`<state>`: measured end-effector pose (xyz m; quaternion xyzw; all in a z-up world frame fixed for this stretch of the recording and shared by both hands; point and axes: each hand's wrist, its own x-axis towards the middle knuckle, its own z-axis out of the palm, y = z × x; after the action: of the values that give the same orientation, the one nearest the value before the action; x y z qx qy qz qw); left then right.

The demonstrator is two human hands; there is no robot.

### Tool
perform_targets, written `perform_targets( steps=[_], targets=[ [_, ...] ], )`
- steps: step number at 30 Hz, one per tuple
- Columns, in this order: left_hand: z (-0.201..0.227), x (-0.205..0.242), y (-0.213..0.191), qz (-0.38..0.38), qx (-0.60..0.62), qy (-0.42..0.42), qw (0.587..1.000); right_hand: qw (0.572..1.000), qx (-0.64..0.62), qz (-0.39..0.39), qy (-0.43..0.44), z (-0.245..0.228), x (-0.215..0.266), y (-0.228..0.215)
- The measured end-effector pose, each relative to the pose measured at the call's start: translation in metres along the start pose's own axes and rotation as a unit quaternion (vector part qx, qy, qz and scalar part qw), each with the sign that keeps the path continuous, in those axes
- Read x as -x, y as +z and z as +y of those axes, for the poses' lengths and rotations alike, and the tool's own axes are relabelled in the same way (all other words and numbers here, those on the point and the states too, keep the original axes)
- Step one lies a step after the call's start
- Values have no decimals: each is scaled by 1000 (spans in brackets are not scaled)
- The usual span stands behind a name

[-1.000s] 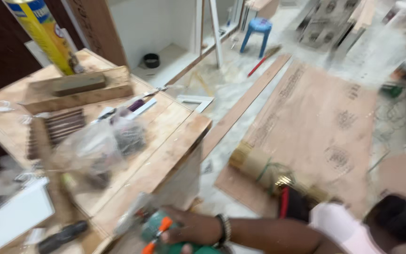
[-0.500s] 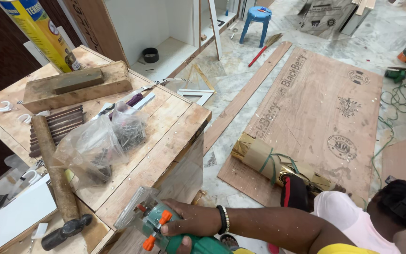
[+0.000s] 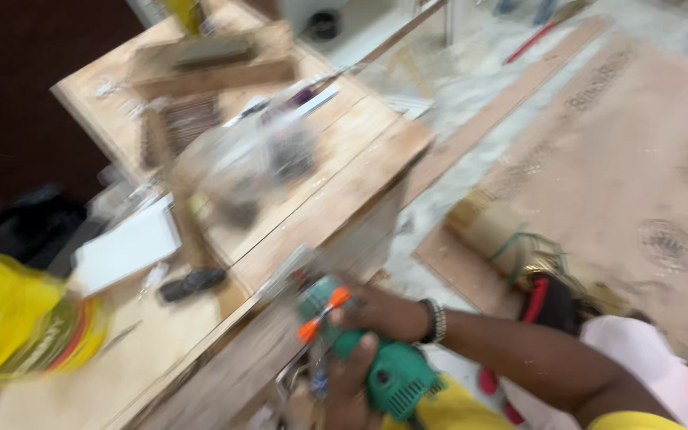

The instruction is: The person uses a handheld electric router to smooth and shape the edge of a wooden board. They adjust the tool's depth settings before running it along the wood's edge, creating a finished profile.

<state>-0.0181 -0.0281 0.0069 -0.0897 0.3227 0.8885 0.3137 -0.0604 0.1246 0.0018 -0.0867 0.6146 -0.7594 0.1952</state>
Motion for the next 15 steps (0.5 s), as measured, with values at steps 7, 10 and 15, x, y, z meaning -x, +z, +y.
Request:
perform_targets(
  steps=[7,10,15],
  targets=[
    [1,12,1,-14,21,-8,1000,997,-35,12,62,-10,0,7],
    [3,14,4,-22,36,-18,999,998,-44,-1,51,-14,-1,9],
    [5,13,-3,17,17,-22,999,999,-39,-21,22,-16,-2,11]
  ],
)
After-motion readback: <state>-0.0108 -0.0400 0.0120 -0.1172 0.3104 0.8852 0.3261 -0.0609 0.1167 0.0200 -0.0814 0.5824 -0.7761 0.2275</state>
